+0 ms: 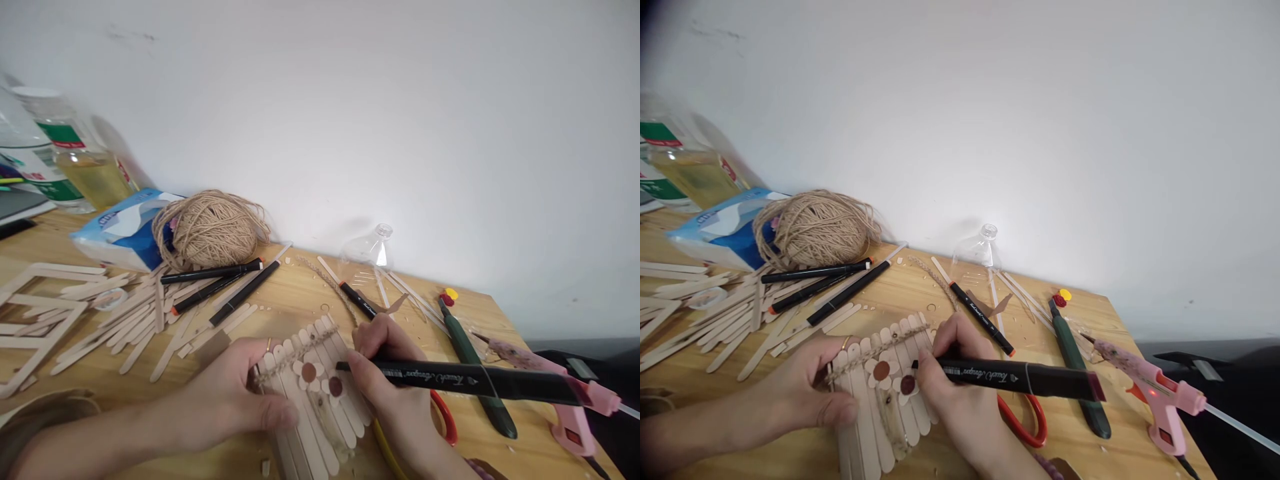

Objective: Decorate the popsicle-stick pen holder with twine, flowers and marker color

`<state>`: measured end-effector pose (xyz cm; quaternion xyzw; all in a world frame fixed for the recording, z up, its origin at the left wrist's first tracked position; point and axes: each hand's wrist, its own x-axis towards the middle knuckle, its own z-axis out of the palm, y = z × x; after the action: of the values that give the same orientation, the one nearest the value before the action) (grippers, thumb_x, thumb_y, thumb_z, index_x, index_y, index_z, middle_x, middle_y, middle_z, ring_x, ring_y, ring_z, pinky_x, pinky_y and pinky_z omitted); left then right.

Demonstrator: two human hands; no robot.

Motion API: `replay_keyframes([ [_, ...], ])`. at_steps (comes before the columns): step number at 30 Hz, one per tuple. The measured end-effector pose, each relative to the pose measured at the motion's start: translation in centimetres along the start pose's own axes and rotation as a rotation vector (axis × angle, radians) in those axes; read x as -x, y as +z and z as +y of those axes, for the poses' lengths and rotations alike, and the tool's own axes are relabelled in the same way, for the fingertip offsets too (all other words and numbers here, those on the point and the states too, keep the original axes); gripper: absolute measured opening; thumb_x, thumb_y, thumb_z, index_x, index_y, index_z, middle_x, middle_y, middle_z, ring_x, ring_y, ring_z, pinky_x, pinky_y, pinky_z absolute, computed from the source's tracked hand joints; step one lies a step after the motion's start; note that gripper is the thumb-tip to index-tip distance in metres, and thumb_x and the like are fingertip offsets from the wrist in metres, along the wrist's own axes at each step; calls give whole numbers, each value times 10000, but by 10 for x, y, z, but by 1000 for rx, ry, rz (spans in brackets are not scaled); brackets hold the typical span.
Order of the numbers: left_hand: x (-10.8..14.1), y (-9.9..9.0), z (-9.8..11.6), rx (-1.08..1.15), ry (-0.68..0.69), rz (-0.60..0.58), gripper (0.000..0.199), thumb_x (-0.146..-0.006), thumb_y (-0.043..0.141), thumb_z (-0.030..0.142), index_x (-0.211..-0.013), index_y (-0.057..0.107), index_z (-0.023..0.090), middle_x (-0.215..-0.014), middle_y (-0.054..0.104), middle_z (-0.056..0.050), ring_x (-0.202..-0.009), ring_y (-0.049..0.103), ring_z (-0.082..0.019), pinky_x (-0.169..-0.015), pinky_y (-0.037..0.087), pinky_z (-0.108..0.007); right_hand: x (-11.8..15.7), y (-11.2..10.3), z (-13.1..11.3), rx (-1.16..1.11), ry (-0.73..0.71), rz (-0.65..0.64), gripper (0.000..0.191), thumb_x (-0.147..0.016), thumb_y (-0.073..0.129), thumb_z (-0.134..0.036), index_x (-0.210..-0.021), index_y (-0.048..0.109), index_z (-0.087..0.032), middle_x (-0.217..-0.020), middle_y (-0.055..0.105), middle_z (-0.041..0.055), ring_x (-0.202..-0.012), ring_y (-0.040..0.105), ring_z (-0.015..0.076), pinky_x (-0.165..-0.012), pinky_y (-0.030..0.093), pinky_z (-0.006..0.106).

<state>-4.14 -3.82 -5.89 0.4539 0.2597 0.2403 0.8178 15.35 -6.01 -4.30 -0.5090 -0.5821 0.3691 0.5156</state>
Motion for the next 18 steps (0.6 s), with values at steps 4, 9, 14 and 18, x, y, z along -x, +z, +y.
replay_keyframes([
  [4, 0, 0, 0, 0, -4, -16, 338, -704, 746, 327, -996, 687, 167, -819, 706, 6, -757, 628, -151, -684, 477, -204, 0, -1, 1, 1, 17, -16, 234, -765, 565, -216, -623, 379, -223, -569, 385, -62, -507, 340, 100, -462, 292, 221],
  [9, 0, 1, -1, -2, 1, -11, 341, -705, 746, 333, -1002, 690, 176, -815, 701, 17, -755, 622, -144, -683, 472, -199, 2, -1, 1, -15, 9, -22, 245, -761, 566, -216, -618, 366, -222, -581, 369, -56, -524, 331, 103, -469, 290, 230],
  [14, -1, 1, 0, -13, 7, -2, 330, -696, 754, 333, -975, 688, 168, -842, 694, 9, -747, 611, -135, -684, 472, -195, 2, 0, 1, -49, 29, -18, 227, -745, 568, -220, -621, 378, -219, -579, 380, -54, -526, 337, 104, -466, 291, 233],
  [18, -1, 0, 0, -2, 6, -18, 320, -704, 750, 322, -977, 686, 167, -823, 690, 12, -737, 604, -129, -681, 467, -192, 3, -1, 2, -56, 19, -8, 232, -755, 566, -222, -619, 377, -220, -580, 371, -56, -530, 334, 104, -474, 291, 234],
])
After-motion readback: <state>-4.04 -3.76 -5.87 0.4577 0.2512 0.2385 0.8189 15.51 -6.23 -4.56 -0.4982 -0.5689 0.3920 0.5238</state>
